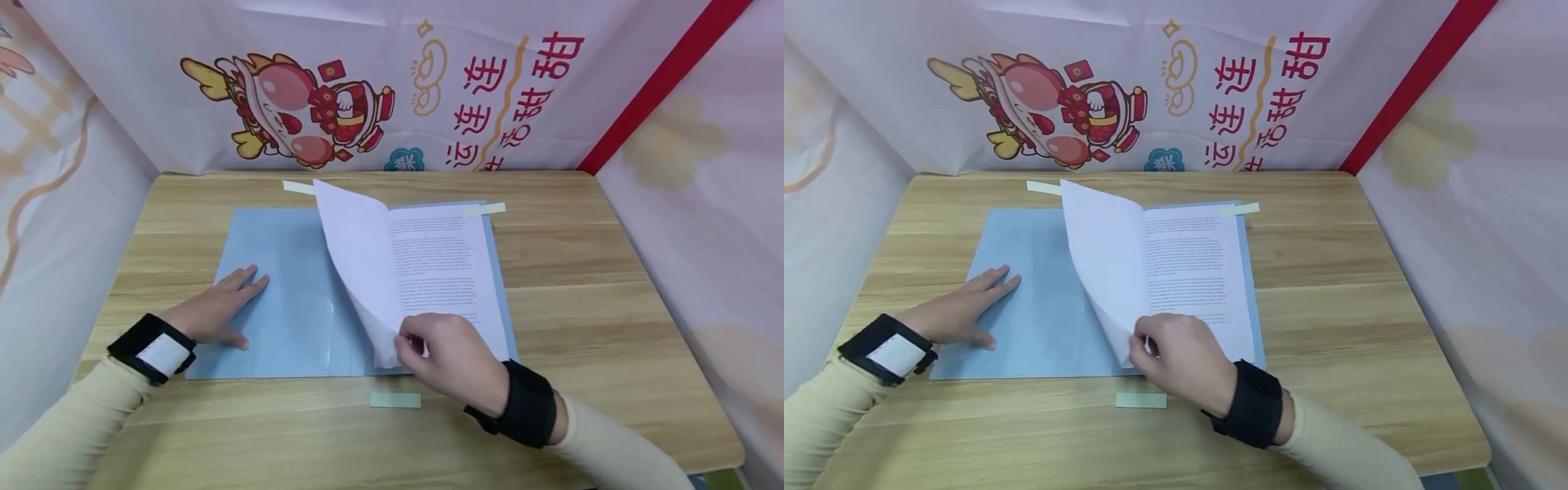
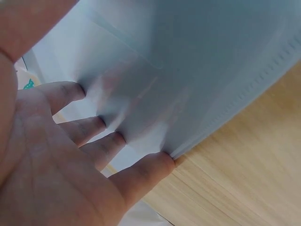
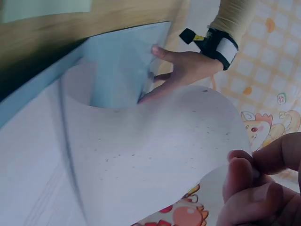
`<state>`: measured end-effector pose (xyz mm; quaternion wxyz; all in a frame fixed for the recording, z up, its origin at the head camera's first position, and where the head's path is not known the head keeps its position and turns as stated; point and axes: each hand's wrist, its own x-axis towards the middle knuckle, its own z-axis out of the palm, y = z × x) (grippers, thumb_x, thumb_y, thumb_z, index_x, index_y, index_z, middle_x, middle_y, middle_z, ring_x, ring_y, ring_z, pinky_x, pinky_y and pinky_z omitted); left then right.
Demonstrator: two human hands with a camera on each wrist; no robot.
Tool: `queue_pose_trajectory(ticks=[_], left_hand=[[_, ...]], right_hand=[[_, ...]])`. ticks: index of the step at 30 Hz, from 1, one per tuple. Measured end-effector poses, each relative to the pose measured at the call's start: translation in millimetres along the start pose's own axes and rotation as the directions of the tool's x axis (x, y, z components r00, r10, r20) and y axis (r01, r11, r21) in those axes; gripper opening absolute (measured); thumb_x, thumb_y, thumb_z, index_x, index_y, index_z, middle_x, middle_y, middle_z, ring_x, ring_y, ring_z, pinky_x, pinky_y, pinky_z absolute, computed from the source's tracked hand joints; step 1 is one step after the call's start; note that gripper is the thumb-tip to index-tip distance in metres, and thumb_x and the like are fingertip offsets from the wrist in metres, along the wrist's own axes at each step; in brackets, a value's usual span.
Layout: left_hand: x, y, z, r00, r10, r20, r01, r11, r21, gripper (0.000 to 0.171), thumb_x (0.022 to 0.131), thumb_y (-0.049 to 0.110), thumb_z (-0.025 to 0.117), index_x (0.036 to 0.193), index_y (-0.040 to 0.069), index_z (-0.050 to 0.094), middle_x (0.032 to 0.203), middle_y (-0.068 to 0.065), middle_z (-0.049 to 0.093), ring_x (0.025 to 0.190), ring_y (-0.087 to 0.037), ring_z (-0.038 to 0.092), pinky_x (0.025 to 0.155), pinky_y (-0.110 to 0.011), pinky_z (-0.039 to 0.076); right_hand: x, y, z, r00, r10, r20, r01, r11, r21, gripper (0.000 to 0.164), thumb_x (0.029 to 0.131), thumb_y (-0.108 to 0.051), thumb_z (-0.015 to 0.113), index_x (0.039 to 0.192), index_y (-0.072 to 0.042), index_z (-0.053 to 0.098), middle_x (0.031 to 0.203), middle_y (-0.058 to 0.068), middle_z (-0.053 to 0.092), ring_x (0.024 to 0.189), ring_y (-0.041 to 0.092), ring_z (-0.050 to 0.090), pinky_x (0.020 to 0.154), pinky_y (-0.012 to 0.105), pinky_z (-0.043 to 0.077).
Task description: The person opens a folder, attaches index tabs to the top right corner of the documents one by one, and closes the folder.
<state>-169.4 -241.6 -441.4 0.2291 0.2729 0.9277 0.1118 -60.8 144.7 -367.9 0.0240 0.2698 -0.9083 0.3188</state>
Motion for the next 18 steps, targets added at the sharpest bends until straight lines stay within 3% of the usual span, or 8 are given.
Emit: queue_pose_trajectory(ticks=[9,18], left_hand=[[0.4,-0.7,1.8,1.000,0.014,-0.011,-0.014,1.000,0.011,0.114,0.067,0.027,0.095,0.154,-0.008,0.032,0.160,-0.039,0.016,0.144,-0.060,0.017,0.113,-0.068,0.025],[-0.4,-1.2,1.7,1.000,0.017,-0.004,-0.017,1.000,-0.011,0.113,0.068,0.027,0.095,0.155,-0.008,0.030,0.160,-0.038,0.014,0.145,-0.059,0.015,0.113,-0.068,0.024]], right_hand=[[-42,25,-18,0.986,-0.024,-0.164,0.022,1.000,-0.012,0.025,0.087,0.000,0.067,0.073,-0.020,0.062,0.068,-0.015,0.052,0.059,0.002,0.047,0.054,0.015,0.040],[-72,44,-31,0.979,0.106,-0.174,-0.107,0.994,0.008,0.032,0.087,0.003,0.070,0.072,-0.022,0.059,0.065,-0.016,0.045,0.055,-0.002,0.040,0.049,0.017,0.037]])
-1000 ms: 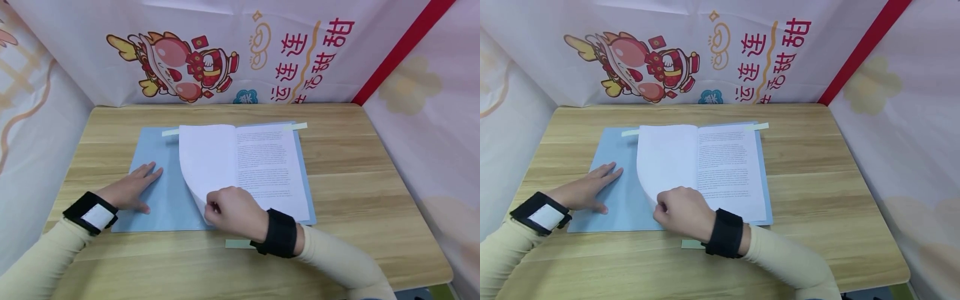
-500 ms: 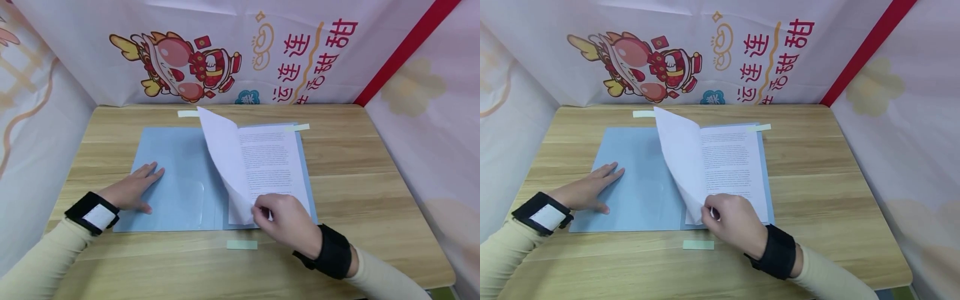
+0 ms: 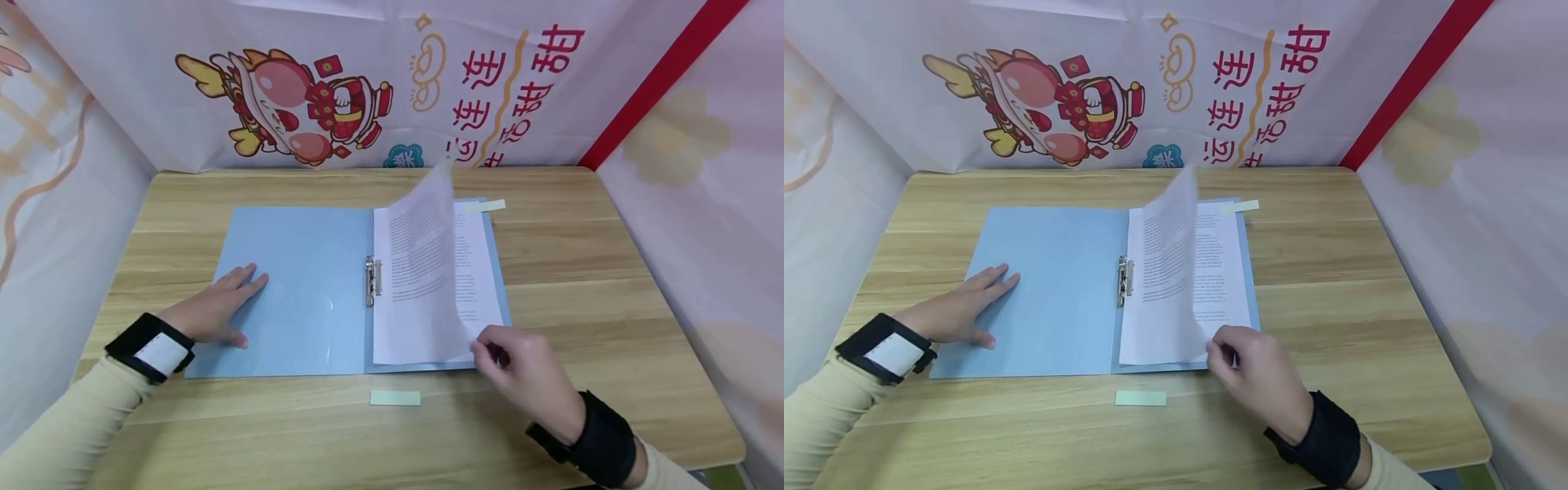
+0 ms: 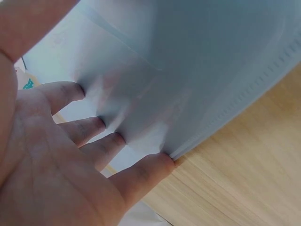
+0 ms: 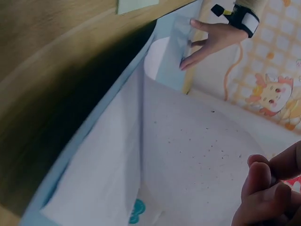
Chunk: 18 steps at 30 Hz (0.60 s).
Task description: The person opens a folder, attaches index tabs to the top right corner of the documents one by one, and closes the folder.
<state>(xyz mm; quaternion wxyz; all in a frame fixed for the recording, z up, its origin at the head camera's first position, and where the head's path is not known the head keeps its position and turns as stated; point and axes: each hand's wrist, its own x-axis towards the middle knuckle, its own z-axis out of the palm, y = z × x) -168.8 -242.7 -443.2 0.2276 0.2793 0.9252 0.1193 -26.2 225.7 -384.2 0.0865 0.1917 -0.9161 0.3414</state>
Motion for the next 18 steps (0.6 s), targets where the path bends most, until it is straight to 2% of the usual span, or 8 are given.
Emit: queue_pose_trajectory(ticks=[4,8,14,18], left_hand=[[0.5,-0.8,0.2,1.000,-0.008,0.006,0.008,1.000,-0.011,0.114,0.069,0.026,0.094,0.156,-0.007,0.029,0.161,-0.038,0.013,0.146,-0.059,0.013,0.113,-0.068,0.023],[1.5,-1.1,0.4,1.000,-0.016,0.010,0.016,1.000,-0.014,0.114,0.069,0.026,0.094,0.156,-0.007,0.028,0.162,-0.037,0.012,0.146,-0.058,0.012,0.114,-0.068,0.022],[3.5,-1.8,2.3,1.000,-0.018,0.016,0.018,1.000,-0.007,0.114,0.069,0.025,0.094,0.157,-0.006,0.028,0.162,-0.036,0.012,0.146,-0.058,0.012,0.114,-0.068,0.022],[3.6,-1.5,1.8,1.000,-0.021,0.018,0.021,1.000,-0.010,0.115,0.069,0.025,0.095,0.157,-0.006,0.028,0.162,-0.036,0.012,0.147,-0.057,0.012,0.114,-0.068,0.022]], right_hand=[[-7,11,-5,0.995,0.101,0.018,-0.100,0.995,-0.006,0.030,0.089,0.003,0.070,0.072,-0.021,0.061,0.064,-0.015,0.048,0.053,-0.001,0.041,0.048,0.020,0.039],[-11,19,-9,0.975,0.218,0.052,-0.218,0.976,-0.011,0.027,0.091,0.000,0.069,0.072,-0.019,0.064,0.063,-0.013,0.050,0.053,0.002,0.043,0.049,0.022,0.040],[-15,31,-14,0.911,0.394,0.125,-0.396,0.918,-0.007,0.026,0.095,-0.006,0.065,0.071,-0.016,0.063,0.061,-0.008,0.048,0.053,0.008,0.044,0.050,0.023,0.038],[-18,37,-15,0.874,0.460,0.156,-0.465,0.885,-0.005,0.026,0.095,-0.008,0.065,0.070,-0.014,0.062,0.061,-0.005,0.049,0.053,0.010,0.045,0.050,0.024,0.037]])
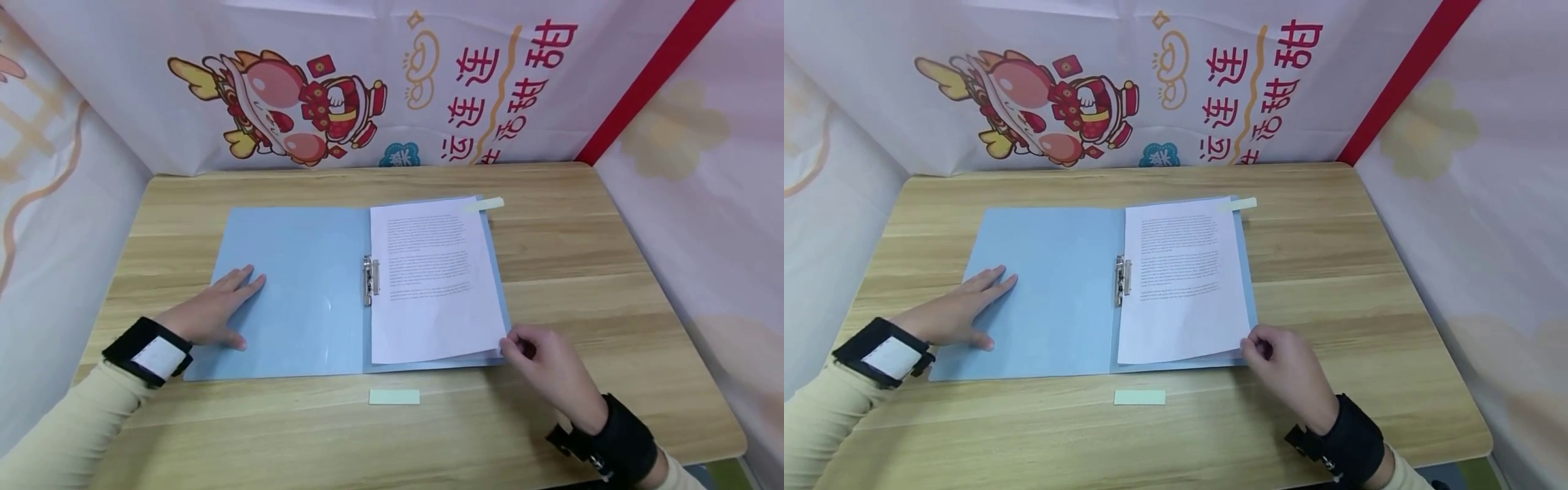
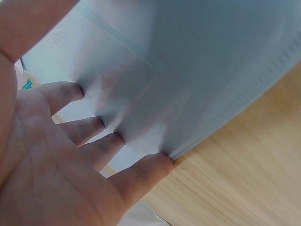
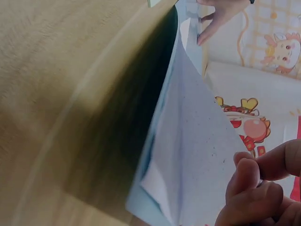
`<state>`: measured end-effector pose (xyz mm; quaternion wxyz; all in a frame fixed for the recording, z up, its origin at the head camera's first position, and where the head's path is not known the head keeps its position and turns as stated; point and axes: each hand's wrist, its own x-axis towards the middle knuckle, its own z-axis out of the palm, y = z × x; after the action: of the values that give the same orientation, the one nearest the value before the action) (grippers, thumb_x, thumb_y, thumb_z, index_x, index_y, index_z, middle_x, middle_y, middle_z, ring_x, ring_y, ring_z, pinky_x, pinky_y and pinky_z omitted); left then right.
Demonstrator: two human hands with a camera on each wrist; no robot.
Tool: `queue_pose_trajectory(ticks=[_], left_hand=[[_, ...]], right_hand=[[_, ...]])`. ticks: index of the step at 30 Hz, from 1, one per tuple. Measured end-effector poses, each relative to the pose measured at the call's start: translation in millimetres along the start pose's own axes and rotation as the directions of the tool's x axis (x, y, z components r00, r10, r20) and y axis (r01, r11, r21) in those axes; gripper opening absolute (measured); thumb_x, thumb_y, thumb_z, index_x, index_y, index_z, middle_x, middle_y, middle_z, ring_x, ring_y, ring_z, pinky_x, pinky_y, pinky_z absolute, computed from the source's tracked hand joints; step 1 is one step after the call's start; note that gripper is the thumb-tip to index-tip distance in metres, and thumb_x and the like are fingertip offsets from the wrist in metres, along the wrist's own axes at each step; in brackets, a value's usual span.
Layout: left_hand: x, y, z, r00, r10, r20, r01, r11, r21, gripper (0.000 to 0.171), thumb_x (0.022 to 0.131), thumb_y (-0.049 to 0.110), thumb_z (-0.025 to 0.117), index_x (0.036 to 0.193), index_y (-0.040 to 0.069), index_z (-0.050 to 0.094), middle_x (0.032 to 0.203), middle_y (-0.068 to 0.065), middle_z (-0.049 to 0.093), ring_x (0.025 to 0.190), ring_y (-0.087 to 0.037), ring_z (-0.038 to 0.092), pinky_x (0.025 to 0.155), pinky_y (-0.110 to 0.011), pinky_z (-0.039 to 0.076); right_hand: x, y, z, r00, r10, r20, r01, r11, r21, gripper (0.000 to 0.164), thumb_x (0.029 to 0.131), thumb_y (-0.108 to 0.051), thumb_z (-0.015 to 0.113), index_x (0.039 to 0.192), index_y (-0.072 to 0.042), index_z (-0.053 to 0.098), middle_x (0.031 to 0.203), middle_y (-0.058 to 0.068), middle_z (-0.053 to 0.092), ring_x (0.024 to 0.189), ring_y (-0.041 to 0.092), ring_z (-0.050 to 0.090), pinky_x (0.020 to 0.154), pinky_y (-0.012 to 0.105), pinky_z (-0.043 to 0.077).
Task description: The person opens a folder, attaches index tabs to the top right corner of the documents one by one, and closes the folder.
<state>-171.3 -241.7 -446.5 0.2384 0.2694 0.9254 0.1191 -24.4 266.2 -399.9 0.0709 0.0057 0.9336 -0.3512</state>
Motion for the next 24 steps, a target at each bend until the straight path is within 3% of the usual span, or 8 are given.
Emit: queue_pose_trajectory(ticks=[12,24], left_hand=[[-1.9,0.5,0.8,1.000,0.000,-0.011,0.000,1.000,0.000,0.115,0.069,0.026,0.095,0.157,-0.005,0.028,0.162,-0.035,0.012,0.147,-0.057,0.013,0.114,-0.068,0.022],[-2.5,-0.2,0.5,1.000,0.005,-0.014,-0.005,1.000,0.005,0.114,0.069,0.027,0.094,0.157,-0.006,0.029,0.162,-0.036,0.013,0.147,-0.057,0.014,0.114,-0.067,0.023]], right_hand=[[1,24,7,0.993,0.085,0.081,-0.092,0.992,0.089,0.025,0.098,-0.011,0.065,0.074,-0.007,0.063,0.064,-0.003,0.052,0.055,0.012,0.046,0.052,0.025,0.039],[9,42,22,0.973,0.177,0.148,-0.176,0.984,-0.019,0.025,0.098,-0.014,0.063,0.073,-0.010,0.063,0.064,-0.002,0.049,0.058,0.015,0.047,0.053,0.024,0.037]])
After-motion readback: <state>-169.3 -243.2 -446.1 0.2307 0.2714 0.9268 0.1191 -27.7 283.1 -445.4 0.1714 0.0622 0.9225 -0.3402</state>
